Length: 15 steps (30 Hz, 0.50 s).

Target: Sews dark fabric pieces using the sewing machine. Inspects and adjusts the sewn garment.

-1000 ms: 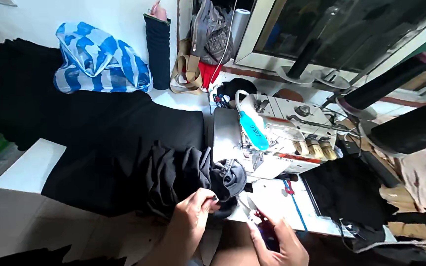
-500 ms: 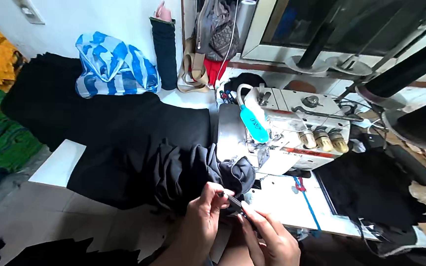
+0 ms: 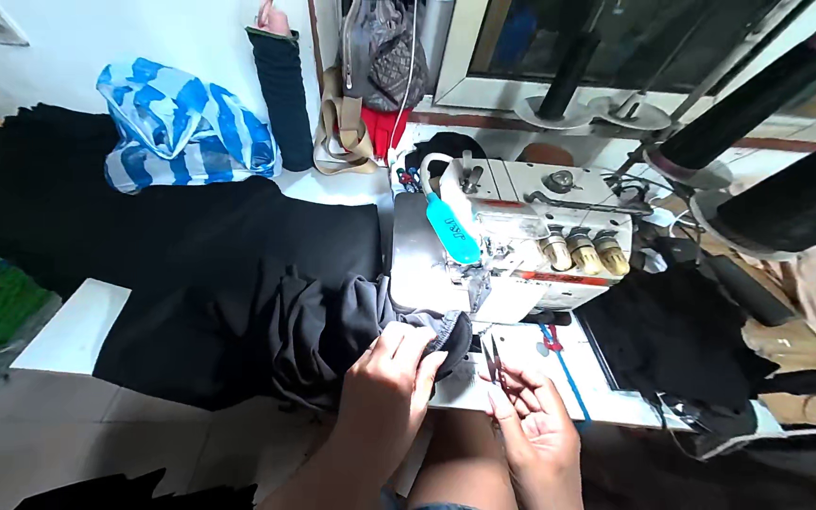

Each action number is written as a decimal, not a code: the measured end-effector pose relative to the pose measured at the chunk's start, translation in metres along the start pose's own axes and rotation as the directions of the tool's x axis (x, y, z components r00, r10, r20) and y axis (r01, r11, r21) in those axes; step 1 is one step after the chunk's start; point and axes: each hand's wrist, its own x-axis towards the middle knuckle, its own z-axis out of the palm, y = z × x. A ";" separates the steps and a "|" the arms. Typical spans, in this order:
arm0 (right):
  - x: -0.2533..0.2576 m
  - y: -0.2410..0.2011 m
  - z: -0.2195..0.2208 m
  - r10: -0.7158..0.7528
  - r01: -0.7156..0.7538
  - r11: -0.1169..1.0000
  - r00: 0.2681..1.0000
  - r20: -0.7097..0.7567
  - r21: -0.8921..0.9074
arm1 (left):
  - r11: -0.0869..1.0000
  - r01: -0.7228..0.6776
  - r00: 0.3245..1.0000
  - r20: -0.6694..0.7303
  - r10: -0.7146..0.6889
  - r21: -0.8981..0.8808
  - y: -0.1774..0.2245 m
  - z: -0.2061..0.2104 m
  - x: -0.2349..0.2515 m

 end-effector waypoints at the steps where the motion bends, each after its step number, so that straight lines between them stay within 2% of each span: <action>1: 0.000 -0.001 0.002 -0.010 0.010 1.000 1.000 0.002 -0.004 | 0.999 0.003 1.000 0.021 -0.004 0.034 0.001 0.003 0.004; 4: -0.006 -0.004 0.004 -0.022 0.022 0.999 1.000 0.008 -0.048 | 0.998 -0.005 0.996 0.091 -0.002 0.067 -0.005 0.018 0.005; 7: -0.012 -0.003 -0.002 -0.026 0.030 0.993 0.999 0.032 -0.115 | 0.989 0.065 0.992 0.115 -0.050 -0.132 -0.006 0.022 -0.005; 9: -0.018 -0.002 -0.005 -0.035 0.043 0.979 0.998 0.044 -0.197 | 0.924 0.216 0.974 0.139 -0.180 -0.316 -0.002 0.017 -0.013; 11: -0.023 -0.001 -0.007 -0.102 0.113 0.949 0.993 0.054 -0.294 | 0.813 0.354 0.935 0.180 -0.305 -0.463 0.001 0.013 -0.020; 13: -0.024 -0.001 -0.006 -0.196 0.215 0.906 0.976 0.091 -0.363 | 0.710 0.428 0.903 0.230 -0.363 -0.559 0.003 0.012 -0.025; 15: -0.024 -0.006 -0.005 -0.271 0.303 0.847 0.953 0.135 -0.437 | 0.676 0.438 0.897 0.244 -0.368 -0.592 0.005 0.012 -0.026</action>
